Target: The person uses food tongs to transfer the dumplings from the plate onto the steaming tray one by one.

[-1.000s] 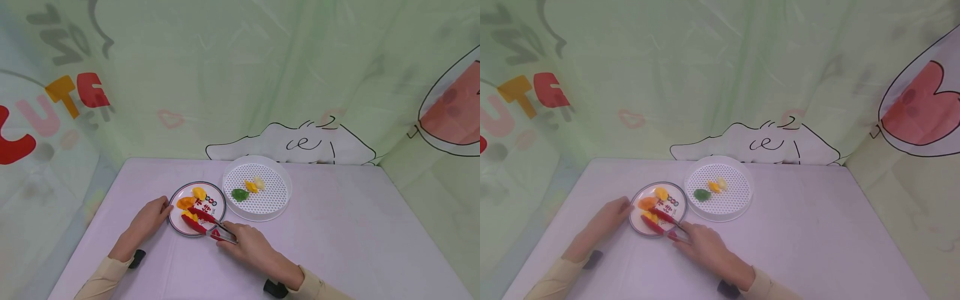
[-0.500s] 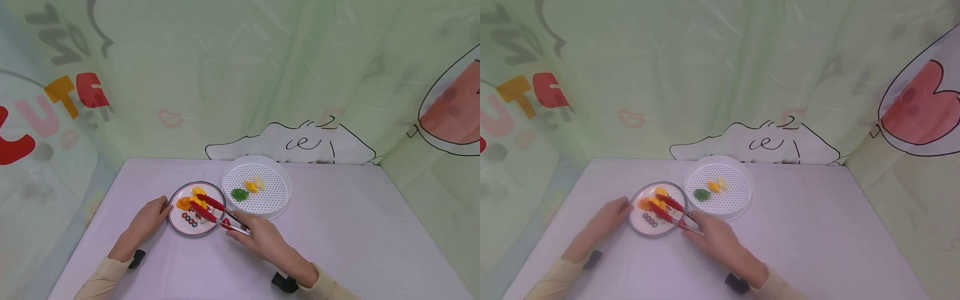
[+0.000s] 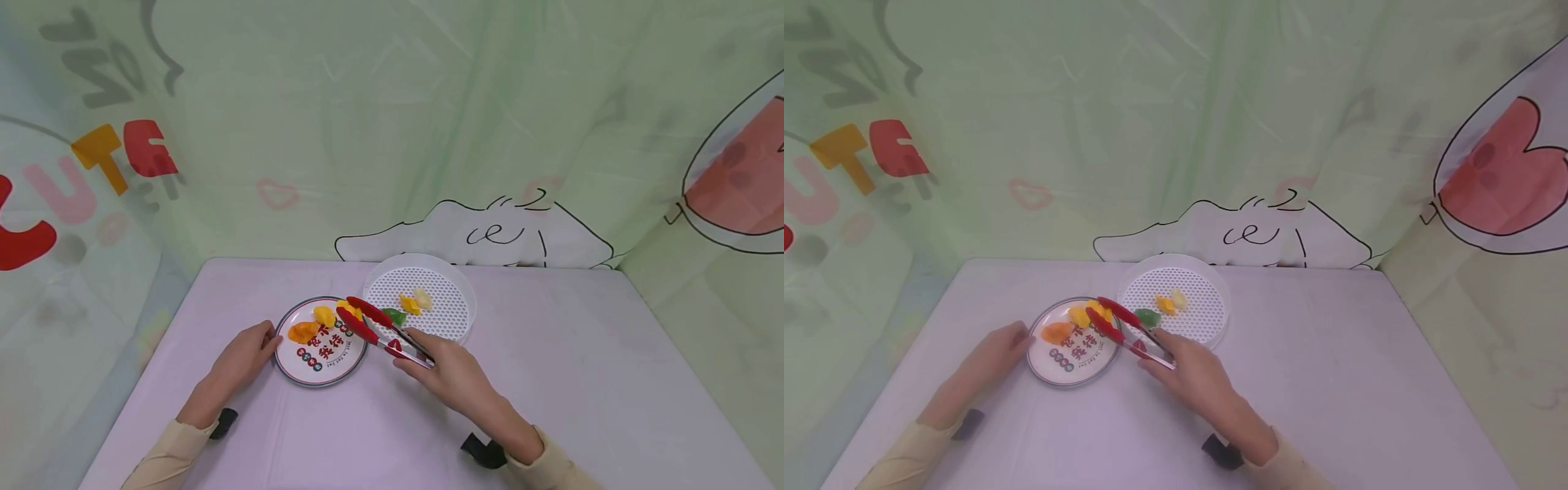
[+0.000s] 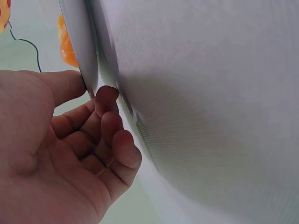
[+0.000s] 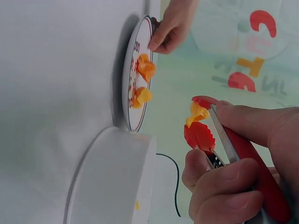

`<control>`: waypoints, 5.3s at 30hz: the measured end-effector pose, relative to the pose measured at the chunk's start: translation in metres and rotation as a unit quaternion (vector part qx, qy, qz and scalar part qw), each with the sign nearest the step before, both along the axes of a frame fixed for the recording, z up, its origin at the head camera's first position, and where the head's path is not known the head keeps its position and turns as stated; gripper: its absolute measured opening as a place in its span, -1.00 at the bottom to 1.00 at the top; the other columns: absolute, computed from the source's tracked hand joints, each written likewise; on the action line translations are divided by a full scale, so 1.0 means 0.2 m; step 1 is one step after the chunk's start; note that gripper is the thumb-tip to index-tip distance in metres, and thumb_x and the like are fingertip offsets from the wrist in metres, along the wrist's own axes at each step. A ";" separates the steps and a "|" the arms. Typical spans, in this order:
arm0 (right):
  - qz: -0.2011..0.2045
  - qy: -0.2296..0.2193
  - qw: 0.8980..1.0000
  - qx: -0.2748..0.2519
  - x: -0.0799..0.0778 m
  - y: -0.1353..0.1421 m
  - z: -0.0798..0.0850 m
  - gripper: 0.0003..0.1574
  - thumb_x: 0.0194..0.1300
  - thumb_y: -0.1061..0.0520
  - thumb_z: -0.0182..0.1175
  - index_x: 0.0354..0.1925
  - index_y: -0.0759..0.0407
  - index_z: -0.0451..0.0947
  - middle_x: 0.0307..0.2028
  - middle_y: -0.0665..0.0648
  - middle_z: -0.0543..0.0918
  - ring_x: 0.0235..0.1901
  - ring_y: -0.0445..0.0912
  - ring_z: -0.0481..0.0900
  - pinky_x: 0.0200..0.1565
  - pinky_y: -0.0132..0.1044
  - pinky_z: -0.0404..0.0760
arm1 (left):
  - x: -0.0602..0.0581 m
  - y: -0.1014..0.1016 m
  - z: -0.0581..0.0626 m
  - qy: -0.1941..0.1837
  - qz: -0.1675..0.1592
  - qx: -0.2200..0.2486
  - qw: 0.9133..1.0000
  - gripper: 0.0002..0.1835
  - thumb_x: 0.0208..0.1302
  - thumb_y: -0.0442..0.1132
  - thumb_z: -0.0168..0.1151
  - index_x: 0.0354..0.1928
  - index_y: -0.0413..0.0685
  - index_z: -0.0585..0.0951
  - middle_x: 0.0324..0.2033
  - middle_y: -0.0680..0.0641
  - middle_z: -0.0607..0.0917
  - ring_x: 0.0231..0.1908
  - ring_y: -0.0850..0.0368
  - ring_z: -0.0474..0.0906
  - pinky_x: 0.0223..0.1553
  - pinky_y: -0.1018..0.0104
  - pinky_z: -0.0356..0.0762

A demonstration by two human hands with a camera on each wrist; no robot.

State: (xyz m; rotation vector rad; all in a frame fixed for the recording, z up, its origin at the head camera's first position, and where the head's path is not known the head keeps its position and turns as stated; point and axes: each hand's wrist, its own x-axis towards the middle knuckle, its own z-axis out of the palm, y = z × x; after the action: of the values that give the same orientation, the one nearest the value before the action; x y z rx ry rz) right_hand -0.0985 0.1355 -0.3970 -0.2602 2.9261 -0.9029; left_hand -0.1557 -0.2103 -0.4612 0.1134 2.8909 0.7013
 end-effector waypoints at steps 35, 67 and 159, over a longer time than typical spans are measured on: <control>-0.074 0.014 0.995 0.069 -0.18 0.50 0.04 -0.14 0.33 -0.13 0.30 0.35 0.40 0.35 -0.16 0.35 0.68 -0.41 -0.01 0.49 -0.53 -0.30 0.40 | -0.01 0.00 -0.02 -0.004 0.006 -0.003 1.000 -0.78 0.44 -0.16 0.20 -0.16 -0.20 0.51 -0.51 -0.04 0.48 -0.43 0.11 0.40 -0.38 0.30 0.40; -0.062 -0.047 0.986 0.148 -0.26 0.49 0.03 -0.11 0.30 -0.15 0.31 0.32 0.45 0.36 0.03 0.47 0.64 -0.42 0.01 0.52 -0.55 -0.31 0.46 | -0.03 -0.01 -0.07 -0.003 0.012 -0.004 1.000 -0.77 0.43 -0.13 0.22 -0.14 -0.18 0.52 -0.50 -0.03 0.50 -0.42 0.11 0.42 -0.37 0.32 0.43; 0.059 0.057 0.993 0.084 -0.11 -0.32 -0.21 -0.32 0.31 -0.15 0.33 0.29 0.09 0.46 -0.09 0.18 0.72 -0.59 -0.16 0.41 -0.59 -0.41 0.34 | -0.02 0.00 -0.05 -0.012 0.014 0.013 1.000 -0.78 0.45 -0.14 0.19 -0.13 -0.18 0.51 -0.49 -0.03 0.51 -0.43 0.12 0.42 -0.40 0.36 0.43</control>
State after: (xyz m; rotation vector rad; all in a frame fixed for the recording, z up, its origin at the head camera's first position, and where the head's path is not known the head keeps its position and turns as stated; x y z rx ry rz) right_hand -0.1201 0.0721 -0.4393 -0.4814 3.0284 -0.6433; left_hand -0.1595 -0.2110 -0.4716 0.0676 2.8661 0.7414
